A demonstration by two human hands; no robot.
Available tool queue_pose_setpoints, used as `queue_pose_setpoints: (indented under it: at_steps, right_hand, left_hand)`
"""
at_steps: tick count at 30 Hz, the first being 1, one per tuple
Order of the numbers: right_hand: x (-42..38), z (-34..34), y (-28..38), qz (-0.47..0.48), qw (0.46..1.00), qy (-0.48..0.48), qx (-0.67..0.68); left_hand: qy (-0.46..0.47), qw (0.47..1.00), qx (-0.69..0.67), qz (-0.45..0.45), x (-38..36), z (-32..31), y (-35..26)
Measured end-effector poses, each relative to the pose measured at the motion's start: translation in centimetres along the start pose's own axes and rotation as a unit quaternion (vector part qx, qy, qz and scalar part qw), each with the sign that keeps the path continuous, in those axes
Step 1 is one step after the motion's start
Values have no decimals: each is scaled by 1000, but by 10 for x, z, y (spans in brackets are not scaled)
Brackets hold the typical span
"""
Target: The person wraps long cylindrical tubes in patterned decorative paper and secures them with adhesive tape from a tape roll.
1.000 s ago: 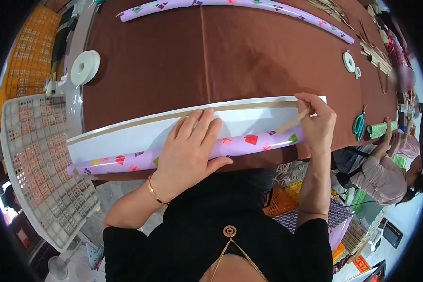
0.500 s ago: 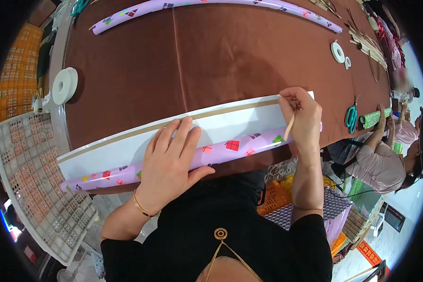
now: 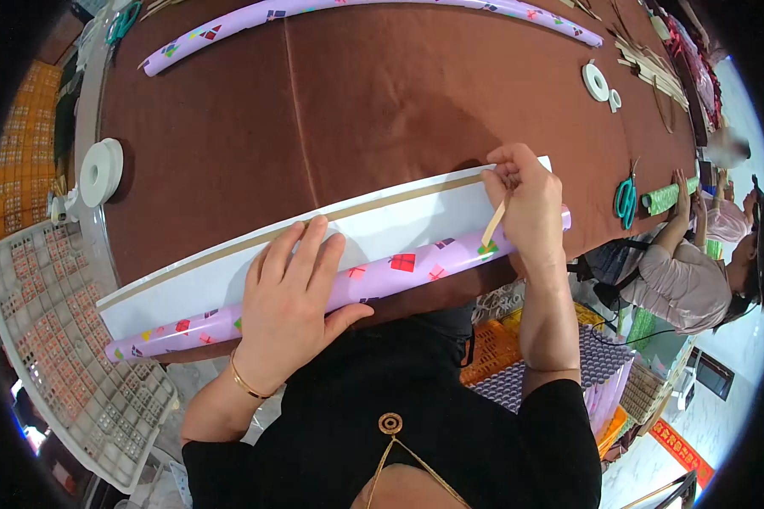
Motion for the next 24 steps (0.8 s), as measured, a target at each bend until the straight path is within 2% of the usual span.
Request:
queue_pose_setpoints:
  at_steps: [7,9,15,24]
  right_hand:
    - [2,13,-8,-3,998,-37,-43]
    - [3,18,-19,-60,994,-43,-75]
    - [6,30,-29,-82,990,-63,-92]
    - [12,48,-50,-115,981,-85,-132]
  left_hand:
    - [6,1000,6,1,0,-1,-1]
    - [10,1000,4,-2,-1,-3,-1]
    - [35,999,11,11,1,-4,-1]
    - [18,1000,16,-1,0,-3,-1]
Point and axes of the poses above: each hand's wrist, its own x-axis towards the middle knuckle, its own z-axis out of the back of the hand, y = z × x, the point moved 10 cm from there along x, towards the middle knuckle, and after that the axes turned 2 degrees about y, right-handed, at the moved point
